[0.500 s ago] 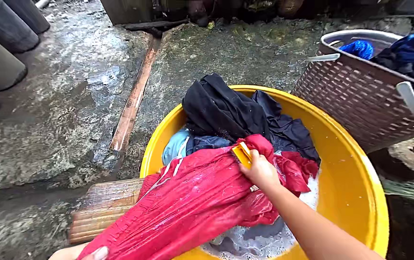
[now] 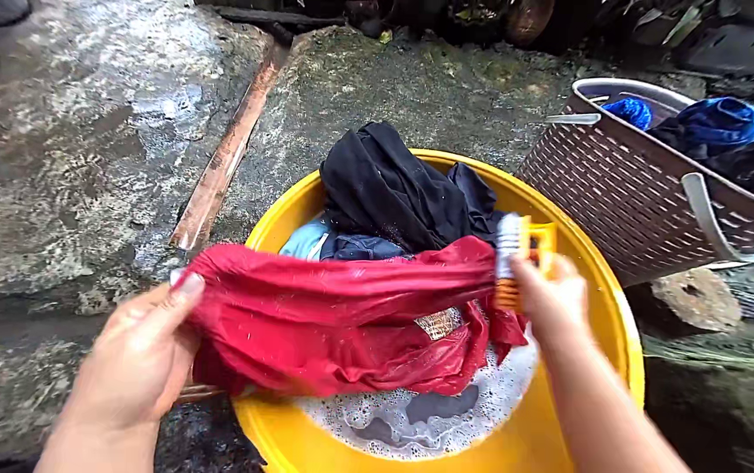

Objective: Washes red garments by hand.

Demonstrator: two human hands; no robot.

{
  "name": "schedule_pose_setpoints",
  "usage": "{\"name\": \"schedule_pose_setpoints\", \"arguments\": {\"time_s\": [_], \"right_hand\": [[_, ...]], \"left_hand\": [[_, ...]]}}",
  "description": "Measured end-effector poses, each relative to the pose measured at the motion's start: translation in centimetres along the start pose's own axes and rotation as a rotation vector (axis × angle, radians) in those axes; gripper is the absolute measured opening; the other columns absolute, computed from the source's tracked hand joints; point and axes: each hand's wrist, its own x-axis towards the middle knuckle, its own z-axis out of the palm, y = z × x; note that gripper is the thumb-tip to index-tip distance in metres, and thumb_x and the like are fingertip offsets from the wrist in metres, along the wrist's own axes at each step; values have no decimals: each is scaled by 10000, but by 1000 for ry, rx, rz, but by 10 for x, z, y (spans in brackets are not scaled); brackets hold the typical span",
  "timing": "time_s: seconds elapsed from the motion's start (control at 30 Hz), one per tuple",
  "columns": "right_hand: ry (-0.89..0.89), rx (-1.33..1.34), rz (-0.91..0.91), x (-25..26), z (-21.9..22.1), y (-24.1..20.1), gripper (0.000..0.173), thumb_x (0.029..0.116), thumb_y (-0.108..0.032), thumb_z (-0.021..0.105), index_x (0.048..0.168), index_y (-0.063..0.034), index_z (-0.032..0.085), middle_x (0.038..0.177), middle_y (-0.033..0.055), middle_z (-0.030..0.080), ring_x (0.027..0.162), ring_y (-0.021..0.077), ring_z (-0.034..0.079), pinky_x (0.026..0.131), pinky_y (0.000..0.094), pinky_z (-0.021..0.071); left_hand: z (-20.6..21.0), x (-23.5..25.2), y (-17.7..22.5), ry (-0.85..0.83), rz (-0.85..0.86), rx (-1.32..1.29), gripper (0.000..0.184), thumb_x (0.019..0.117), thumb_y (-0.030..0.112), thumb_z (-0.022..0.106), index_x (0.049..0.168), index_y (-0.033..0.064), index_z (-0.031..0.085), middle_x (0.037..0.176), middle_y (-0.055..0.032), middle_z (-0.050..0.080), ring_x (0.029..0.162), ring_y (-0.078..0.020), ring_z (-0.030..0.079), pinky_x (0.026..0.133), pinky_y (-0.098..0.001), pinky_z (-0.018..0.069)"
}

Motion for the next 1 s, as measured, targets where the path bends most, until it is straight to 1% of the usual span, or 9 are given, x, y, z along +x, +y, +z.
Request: {"name": "schedule_pose_setpoints", "arguments": {"time_s": [0.17, 0.27, 0.33, 0.37, 0.5, 0.6, 0.7, 0.83, 1.0], "right_hand": [[235, 62, -285, 12, -103, -27, 433, 971, -328, 666, 1311, -97, 530, 1017, -75, 622, 866, -9, 650, 815, 259, 585], [198, -155, -241, 7, -109, -5, 481, 967, -335, 650, 1328, -41, 530, 1059, 24, 631, 909, 73, 655, 846, 340, 584], [48, -401, -27, -2, -104, 15, 540, 951, -282, 706, 1349, 42, 540, 1092, 291, 654, 931, 393, 673, 825, 651, 533], [-54, -439, 60, -7, -99, 22, 534, 944, -247, 719, 1359, 36, 538, 1094, 313, 656, 927, 439, 674, 809, 689, 522], [-888, -282, 164, -41, -74, 35, 535, 816, -224, 725, 1307, -40, 617, 1052, 102, 716, 875, 188, 710, 778, 410, 612], [-1447, -585, 115, -61, -8, 40, 457, 841, -215, 817, 1223, -15, 665, 1067, 178, 696, 951, 297, 676, 862, 540, 546], [-1447, -1061, 157, -90, 47, 74, 524, 846, -227, 840, 1276, 9, 654, 1226, 296, 650, 1180, 468, 610, 989, 696, 455], [-1286, -1223, 165, -115, 67, 106, 541, 876, -183, 750, 1335, 64, 603, 1380, 340, 572, 1311, 539, 521, 1029, 765, 400], [-1635, -534, 58, -88, 61, 44, 518, 817, -54, 810, 1304, -24, 637, 1159, 204, 690, 1049, 328, 672, 918, 564, 535]], "left_hand": [[30, 15, 7, -194, 107, -311, 296, 1076, 307, 440, 1108, 211, 718, 1088, 29, 741, 1051, -93, 700, 931, -327, 597], [40, 6, -3, -193, 70, -234, 280, 1074, 265, 456, 1066, 214, 732, 1009, 42, 753, 946, -73, 719, 852, -304, 620], [39, -4, -25, -155, -117, -32, 266, 1079, 218, 459, 1038, 172, 718, 917, 35, 745, 833, -67, 712, 760, -295, 621], [36, -6, -39, -156, -259, 40, 246, 1077, 185, 486, 1065, 109, 720, 917, -17, 746, 828, -108, 713, 763, -332, 616], [37, -15, -75, -202, -611, 160, 166, 1049, 89, 540, 1135, 29, 670, 945, -83, 739, 846, -147, 714, 785, -332, 601], [50, -9, -72, -307, -622, 260, 343, 1062, 281, 555, 1315, 58, 621, 1148, -93, 713, 1064, -172, 677, 958, -409, 546], [58, -4, -76, -322, -581, 401, 278, 1068, 256, 551, 1219, 64, 683, 1135, -96, 711, 1089, -188, 661, 983, -444, 519], [55, -7, -81, -225, -529, 445, 131, 1045, 117, 579, 1025, 74, 701, 898, -46, 686, 818, -131, 642, 754, -337, 531], [59, -7, -81, -35, -699, 145, 120, 1025, 56, 504, 1055, 26, 617, 907, -109, 672, 816, -184, 672, 725, -370, 570]]}}
